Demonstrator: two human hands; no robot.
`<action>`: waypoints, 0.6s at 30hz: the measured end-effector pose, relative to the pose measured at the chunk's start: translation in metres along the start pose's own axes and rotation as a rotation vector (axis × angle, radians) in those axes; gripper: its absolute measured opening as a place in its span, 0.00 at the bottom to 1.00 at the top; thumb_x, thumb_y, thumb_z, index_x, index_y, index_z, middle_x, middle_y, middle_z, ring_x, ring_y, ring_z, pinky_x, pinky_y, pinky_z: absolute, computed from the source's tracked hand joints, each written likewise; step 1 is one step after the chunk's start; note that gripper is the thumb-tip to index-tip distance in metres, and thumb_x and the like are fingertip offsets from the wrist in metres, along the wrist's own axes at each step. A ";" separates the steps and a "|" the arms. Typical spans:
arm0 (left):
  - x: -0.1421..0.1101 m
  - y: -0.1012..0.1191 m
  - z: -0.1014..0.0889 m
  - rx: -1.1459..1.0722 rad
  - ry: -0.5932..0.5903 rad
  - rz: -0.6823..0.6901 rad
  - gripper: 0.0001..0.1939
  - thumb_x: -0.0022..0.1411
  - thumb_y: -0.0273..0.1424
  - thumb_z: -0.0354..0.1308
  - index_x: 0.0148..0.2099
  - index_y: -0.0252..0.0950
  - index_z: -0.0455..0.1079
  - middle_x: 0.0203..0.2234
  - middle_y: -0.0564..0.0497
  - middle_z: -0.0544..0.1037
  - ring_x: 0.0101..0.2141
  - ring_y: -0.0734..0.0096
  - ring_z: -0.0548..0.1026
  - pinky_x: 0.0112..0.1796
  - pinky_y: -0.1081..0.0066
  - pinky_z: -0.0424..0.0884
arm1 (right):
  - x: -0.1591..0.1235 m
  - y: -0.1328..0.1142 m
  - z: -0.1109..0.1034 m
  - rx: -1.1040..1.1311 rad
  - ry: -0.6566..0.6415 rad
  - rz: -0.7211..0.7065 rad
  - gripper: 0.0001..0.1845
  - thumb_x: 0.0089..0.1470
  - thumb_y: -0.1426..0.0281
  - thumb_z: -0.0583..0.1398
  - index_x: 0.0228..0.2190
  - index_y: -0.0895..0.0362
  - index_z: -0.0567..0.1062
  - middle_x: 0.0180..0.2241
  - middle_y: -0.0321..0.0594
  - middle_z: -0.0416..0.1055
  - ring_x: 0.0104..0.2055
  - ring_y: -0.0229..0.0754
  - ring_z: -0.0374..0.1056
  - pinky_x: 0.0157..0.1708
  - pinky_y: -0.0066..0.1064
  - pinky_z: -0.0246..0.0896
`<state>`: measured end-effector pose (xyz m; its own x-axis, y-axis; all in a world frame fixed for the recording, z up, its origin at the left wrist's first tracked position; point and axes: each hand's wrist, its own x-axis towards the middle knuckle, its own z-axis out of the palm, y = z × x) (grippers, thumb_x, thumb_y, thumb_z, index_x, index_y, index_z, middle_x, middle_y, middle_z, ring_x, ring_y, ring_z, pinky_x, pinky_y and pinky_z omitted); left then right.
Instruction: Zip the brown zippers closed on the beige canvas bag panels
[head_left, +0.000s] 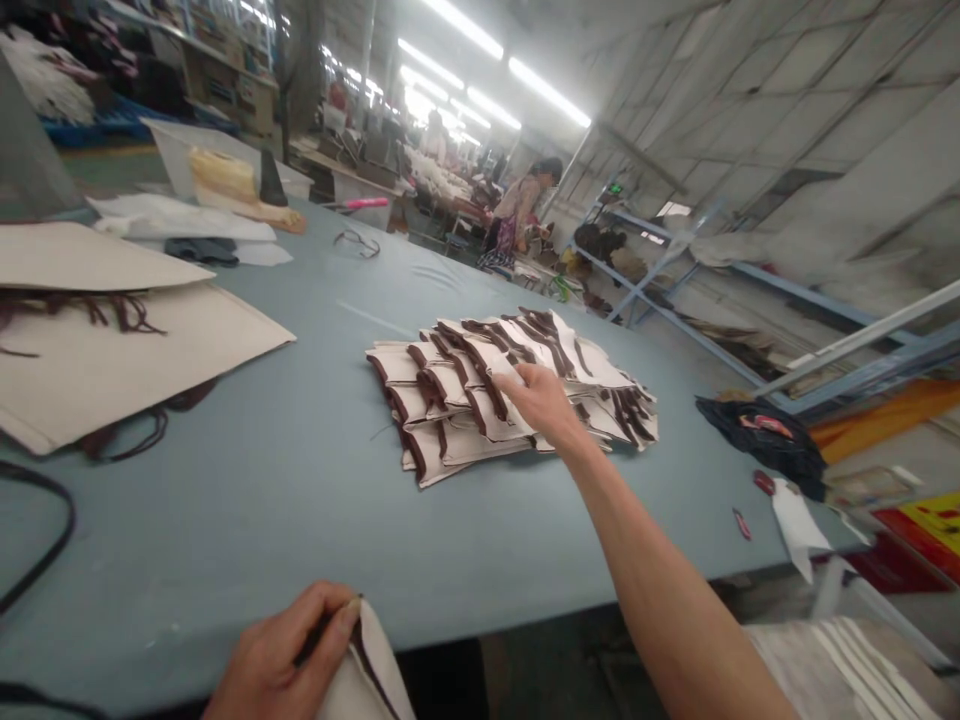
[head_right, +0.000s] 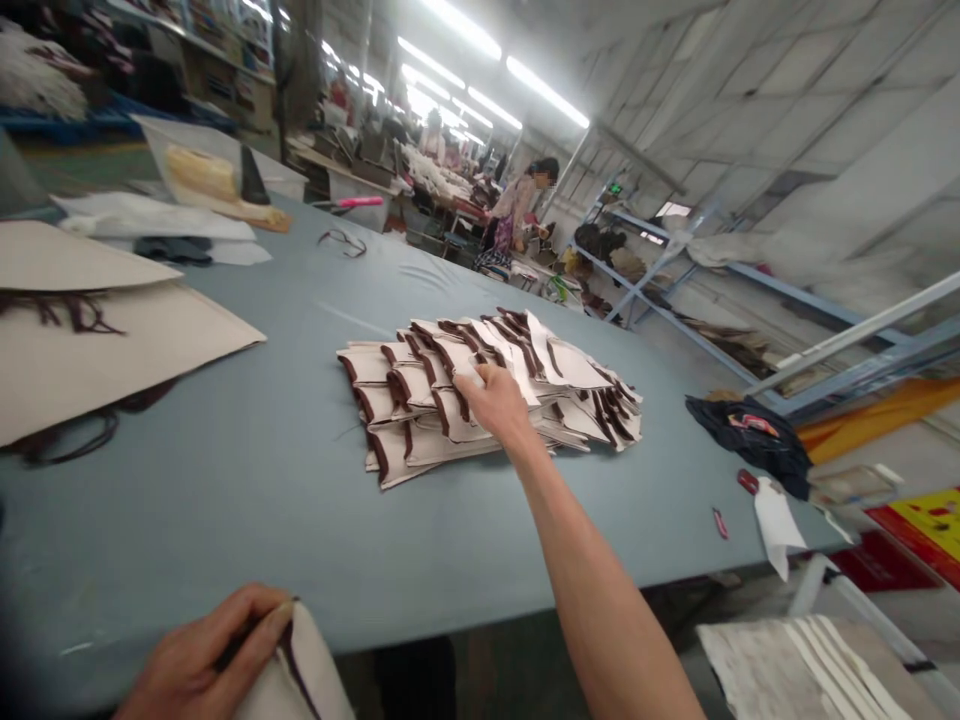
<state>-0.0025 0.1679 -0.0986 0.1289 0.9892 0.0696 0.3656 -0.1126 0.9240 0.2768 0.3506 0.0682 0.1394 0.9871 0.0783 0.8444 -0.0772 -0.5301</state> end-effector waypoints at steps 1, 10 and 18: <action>0.002 0.001 -0.002 0.002 0.000 0.005 0.18 0.69 0.48 0.56 0.34 0.42 0.77 0.23 0.57 0.80 0.24 0.68 0.78 0.29 0.76 0.72 | -0.013 -0.003 -0.001 0.078 -0.052 -0.028 0.21 0.60 0.52 0.57 0.26 0.55 0.70 0.23 0.33 0.65 0.27 0.38 0.61 0.28 0.30 0.53; -0.036 0.056 0.012 -0.401 -0.183 -0.205 0.20 0.62 0.47 0.63 0.42 0.34 0.79 0.24 0.53 0.77 0.27 0.67 0.73 0.30 0.72 0.69 | -0.198 -0.019 0.031 0.724 -0.685 -0.010 0.30 0.56 0.40 0.62 0.33 0.56 0.72 0.23 0.28 0.60 0.23 0.32 0.52 0.23 0.25 0.49; -0.119 0.089 0.001 -0.634 -0.233 -0.346 0.28 0.55 0.42 0.72 0.55 0.33 0.77 0.39 0.46 0.85 0.38 0.63 0.80 0.39 0.72 0.76 | -0.307 -0.012 0.037 0.474 -0.649 -0.051 0.17 0.65 0.60 0.59 0.27 0.57 0.72 0.24 0.31 0.64 0.27 0.34 0.55 0.26 0.28 0.47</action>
<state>0.0151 0.0399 -0.0249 0.3205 0.9051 -0.2795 -0.1699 0.3453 0.9230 0.2046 0.0541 0.0194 -0.3448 0.8837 -0.3167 0.5118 -0.1059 -0.8526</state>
